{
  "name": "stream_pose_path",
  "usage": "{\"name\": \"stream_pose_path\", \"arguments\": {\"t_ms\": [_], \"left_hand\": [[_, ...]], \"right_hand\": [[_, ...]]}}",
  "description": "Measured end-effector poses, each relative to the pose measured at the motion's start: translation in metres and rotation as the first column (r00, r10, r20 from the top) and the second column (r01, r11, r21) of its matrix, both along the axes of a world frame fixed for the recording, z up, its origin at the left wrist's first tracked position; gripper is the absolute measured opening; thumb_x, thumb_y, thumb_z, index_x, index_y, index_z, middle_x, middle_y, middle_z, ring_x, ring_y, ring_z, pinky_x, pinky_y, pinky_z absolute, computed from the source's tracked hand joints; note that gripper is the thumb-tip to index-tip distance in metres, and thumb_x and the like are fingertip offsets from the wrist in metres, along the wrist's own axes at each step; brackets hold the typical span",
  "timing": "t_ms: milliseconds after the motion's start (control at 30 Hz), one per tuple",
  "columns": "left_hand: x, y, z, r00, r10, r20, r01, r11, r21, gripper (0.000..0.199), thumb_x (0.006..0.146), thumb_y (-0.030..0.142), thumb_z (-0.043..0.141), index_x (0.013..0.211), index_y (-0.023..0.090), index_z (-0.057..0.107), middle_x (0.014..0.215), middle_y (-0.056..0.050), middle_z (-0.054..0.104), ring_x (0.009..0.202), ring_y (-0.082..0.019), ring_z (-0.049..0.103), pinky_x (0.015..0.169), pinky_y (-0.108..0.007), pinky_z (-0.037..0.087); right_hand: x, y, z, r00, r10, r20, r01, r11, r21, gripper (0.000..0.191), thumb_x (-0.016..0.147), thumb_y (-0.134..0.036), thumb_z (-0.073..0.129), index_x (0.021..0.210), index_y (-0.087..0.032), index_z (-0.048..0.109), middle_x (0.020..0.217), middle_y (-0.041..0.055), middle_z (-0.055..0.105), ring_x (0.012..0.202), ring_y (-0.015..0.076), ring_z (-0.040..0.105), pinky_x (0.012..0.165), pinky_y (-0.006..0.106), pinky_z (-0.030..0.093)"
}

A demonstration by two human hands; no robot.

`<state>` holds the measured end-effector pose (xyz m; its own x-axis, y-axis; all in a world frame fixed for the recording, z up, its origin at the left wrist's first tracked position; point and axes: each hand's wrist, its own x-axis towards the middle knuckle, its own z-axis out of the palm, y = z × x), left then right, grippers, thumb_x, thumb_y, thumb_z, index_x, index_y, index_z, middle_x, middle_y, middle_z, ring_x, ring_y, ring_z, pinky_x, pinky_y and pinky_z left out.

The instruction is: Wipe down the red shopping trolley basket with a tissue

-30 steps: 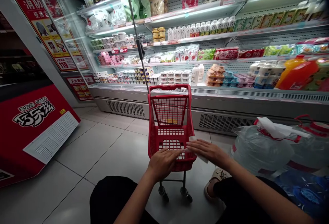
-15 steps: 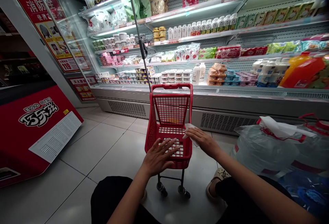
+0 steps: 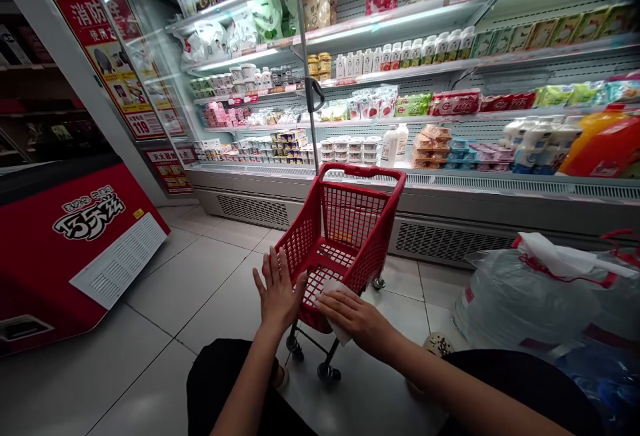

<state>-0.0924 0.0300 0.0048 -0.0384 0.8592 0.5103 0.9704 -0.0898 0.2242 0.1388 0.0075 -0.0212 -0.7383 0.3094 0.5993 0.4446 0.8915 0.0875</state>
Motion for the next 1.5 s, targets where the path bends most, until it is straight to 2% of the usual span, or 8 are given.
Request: {"name": "stream_pose_path", "arguments": {"t_ms": [167,267,533,700,900,1067,1300,1500], "left_hand": [[0.053,-0.018,0.003,0.974,-0.192,0.124,0.180,0.979,0.100,0.087,0.104,0.066,0.034,0.168,0.024,-0.006,0.177,-0.012,0.002,0.163,-0.033,0.000,0.129,-0.065,0.005],[0.056,-0.022,-0.005,0.959,-0.233,0.163,0.213,0.968,0.129,0.088,0.103,0.067,0.036,0.168,0.027,-0.007,0.177,-0.013,-0.001,0.163,-0.034,0.001,0.128,-0.066,0.016],[0.037,-0.005,-0.015,0.971,-0.233,0.043,0.231,0.971,0.056,0.085,0.105,0.058,0.044,0.168,0.028,-0.003,0.177,-0.011,0.002,0.163,-0.033,0.008,0.125,-0.058,0.031],[0.051,-0.003,-0.013,0.946,-0.321,0.042,0.319,0.946,0.054,0.098,0.098,0.053,0.059,0.169,0.024,-0.003,0.177,-0.013,0.001,0.162,-0.035,0.009,0.126,-0.060,0.029],[0.057,-0.004,-0.017,0.912,-0.392,0.122,0.383,0.919,0.093,0.098,0.096,0.020,0.053,0.167,0.024,-0.014,0.176,-0.013,0.008,0.162,-0.030,0.011,0.128,-0.058,0.029],[0.052,-0.001,-0.018,0.910,-0.412,0.048,0.412,0.911,0.028,0.104,0.098,0.038,0.062,0.166,0.020,-0.014,0.176,-0.016,0.008,0.163,-0.031,0.004,0.128,-0.055,0.030],[0.042,0.001,-0.012,0.886,-0.463,0.018,0.463,0.885,-0.051,0.106,0.097,0.047,0.066,0.167,0.025,-0.011,0.176,-0.016,0.009,0.162,-0.031,0.009,0.128,-0.055,0.030],[0.061,-0.002,-0.005,0.906,-0.419,-0.056,0.419,0.908,-0.024,0.104,0.095,0.029,0.064,0.167,0.023,-0.010,0.176,-0.015,0.007,0.162,-0.032,0.011,0.126,-0.055,0.034]], "right_hand": [[-0.012,0.023,0.006,0.991,0.122,0.047,-0.125,0.991,0.056,0.044,0.102,-0.011,0.052,0.144,-0.020,0.060,0.139,0.0101,0.069,0.139,0.0227,0.057,0.119,0.046,0.048],[-0.003,0.042,0.014,0.981,0.174,0.087,-0.178,0.983,0.044,0.044,0.103,-0.012,0.052,0.146,-0.021,0.058,0.143,0.0097,0.067,0.139,0.0200,0.056,0.120,0.044,0.047],[0.082,0.101,0.023,0.992,-0.122,0.025,0.123,0.991,-0.049,0.063,0.098,-0.006,0.047,0.159,-0.022,0.042,0.150,0.0085,0.061,0.140,0.0219,0.056,0.122,0.047,0.044],[0.066,0.080,0.010,0.962,-0.264,-0.066,0.258,0.962,-0.085,0.068,0.096,-0.004,0.042,0.161,-0.021,0.038,0.156,0.0108,0.055,0.147,0.0239,0.048,0.125,0.054,0.037],[0.006,0.027,-0.004,0.993,-0.110,-0.050,0.109,0.994,-0.028,0.068,0.097,-0.005,0.041,0.164,-0.017,0.033,0.158,0.0113,0.052,0.151,0.0233,0.043,0.122,0.050,0.043],[0.055,0.050,0.009,0.997,-0.050,0.067,0.051,0.999,-0.005,0.067,0.102,-0.007,0.041,0.166,-0.020,0.026,0.161,0.0063,0.049,0.152,0.0185,0.040,0.125,0.045,0.039],[0.160,0.103,0.026,0.943,-0.333,0.009,0.333,0.943,0.003,0.068,0.099,-0.006,0.040,0.164,-0.026,0.034,0.159,0.0065,0.052,0.147,0.0230,0.049,0.125,0.052,0.038],[0.117,0.080,0.008,0.879,-0.459,-0.128,0.459,0.888,-0.030,0.069,0.095,-0.006,0.042,0.163,-0.020,0.037,0.152,0.0113,0.059,0.144,0.0285,0.052,0.124,0.057,0.039]]}}
